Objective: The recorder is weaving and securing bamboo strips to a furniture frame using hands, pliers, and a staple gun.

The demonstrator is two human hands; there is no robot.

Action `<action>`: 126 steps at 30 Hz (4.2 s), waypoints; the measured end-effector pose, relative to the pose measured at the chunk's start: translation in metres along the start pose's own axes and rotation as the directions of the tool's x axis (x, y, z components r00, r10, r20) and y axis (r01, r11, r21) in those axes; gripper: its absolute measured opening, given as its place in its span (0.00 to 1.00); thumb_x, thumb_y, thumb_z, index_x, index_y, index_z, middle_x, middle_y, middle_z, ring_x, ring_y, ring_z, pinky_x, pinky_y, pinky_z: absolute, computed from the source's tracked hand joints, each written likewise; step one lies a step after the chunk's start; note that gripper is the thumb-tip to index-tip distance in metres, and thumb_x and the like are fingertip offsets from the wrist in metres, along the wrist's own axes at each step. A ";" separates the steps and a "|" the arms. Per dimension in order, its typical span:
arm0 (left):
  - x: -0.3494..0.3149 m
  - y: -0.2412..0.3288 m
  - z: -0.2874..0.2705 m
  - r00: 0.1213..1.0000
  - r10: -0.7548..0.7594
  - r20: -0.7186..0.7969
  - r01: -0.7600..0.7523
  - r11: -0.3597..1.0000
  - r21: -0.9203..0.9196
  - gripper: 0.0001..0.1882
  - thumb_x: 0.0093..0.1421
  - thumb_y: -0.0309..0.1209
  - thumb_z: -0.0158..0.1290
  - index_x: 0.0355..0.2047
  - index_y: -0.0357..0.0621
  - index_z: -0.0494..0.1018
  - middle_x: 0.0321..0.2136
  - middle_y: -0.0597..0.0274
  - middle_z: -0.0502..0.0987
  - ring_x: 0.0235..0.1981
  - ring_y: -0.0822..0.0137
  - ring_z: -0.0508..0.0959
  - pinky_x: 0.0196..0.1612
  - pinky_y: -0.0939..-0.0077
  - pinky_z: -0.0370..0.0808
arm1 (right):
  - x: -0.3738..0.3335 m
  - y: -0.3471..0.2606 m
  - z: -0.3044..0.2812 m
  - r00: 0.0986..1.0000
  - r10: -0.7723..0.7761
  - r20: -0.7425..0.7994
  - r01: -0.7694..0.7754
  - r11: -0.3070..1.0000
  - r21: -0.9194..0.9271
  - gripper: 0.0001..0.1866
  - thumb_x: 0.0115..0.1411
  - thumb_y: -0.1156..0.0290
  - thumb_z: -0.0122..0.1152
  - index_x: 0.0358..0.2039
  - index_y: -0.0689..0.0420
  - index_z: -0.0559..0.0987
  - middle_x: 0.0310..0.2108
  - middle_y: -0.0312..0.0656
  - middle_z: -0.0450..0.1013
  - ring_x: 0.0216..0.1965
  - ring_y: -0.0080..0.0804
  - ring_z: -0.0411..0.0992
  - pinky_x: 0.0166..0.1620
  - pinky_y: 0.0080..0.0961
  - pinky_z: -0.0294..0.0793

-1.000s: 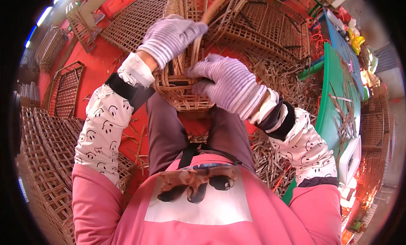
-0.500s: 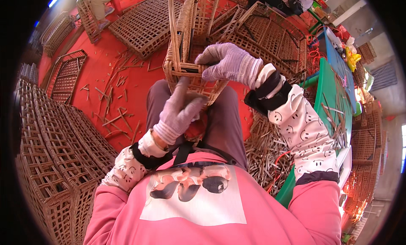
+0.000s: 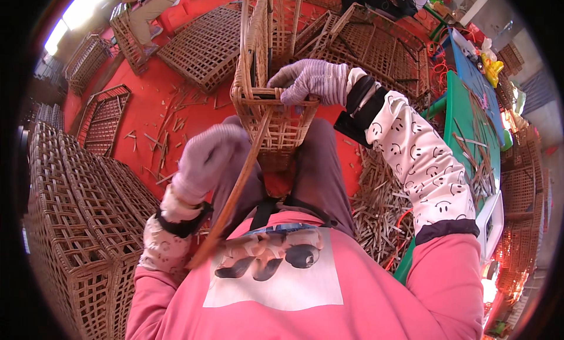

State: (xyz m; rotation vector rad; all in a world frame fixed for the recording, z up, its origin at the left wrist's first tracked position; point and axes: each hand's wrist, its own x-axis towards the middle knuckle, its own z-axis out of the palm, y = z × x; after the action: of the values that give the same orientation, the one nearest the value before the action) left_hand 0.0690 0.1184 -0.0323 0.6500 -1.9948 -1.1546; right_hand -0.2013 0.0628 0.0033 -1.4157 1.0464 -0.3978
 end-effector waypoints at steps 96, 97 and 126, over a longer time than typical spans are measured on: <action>0.284 -0.029 -0.032 0.934 0.317 -0.164 -0.072 0.617 0.783 0.12 0.52 0.41 0.53 0.31 0.50 0.76 0.34 0.57 0.76 0.40 0.57 0.74 0.42 0.66 0.71 | -0.006 -0.013 0.046 0.840 -0.479 -0.257 0.118 0.622 -0.774 0.18 0.45 0.72 0.62 0.39 0.59 0.73 0.36 0.47 0.69 0.36 0.46 0.70 0.39 0.33 0.72; 0.272 -0.020 -0.029 0.855 0.471 -0.216 -0.159 0.635 0.756 0.11 0.52 0.40 0.54 0.30 0.48 0.75 0.31 0.57 0.76 0.37 0.57 0.75 0.41 0.66 0.72 | -0.001 -0.008 0.040 0.824 -0.530 -0.201 0.199 0.601 -0.774 0.17 0.44 0.74 0.62 0.37 0.60 0.73 0.33 0.47 0.69 0.36 0.46 0.70 0.39 0.32 0.71; 0.016 -0.001 0.055 0.928 -0.366 0.077 0.363 0.833 -0.417 0.10 0.59 0.32 0.49 0.28 0.37 0.73 0.14 0.71 0.67 0.13 0.80 0.64 0.16 0.84 0.59 | 0.001 -0.014 0.027 0.981 -0.126 -0.150 0.071 0.941 -0.330 0.23 0.45 0.73 0.62 0.44 0.58 0.70 0.34 0.35 0.72 0.28 0.18 0.70 0.22 0.17 0.73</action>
State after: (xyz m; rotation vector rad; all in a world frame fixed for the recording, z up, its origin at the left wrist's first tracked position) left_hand 0.0158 0.1344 -0.0462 0.8188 -1.5654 -1.7521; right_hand -0.1751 0.0760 0.0109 -1.7576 1.2220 -0.4389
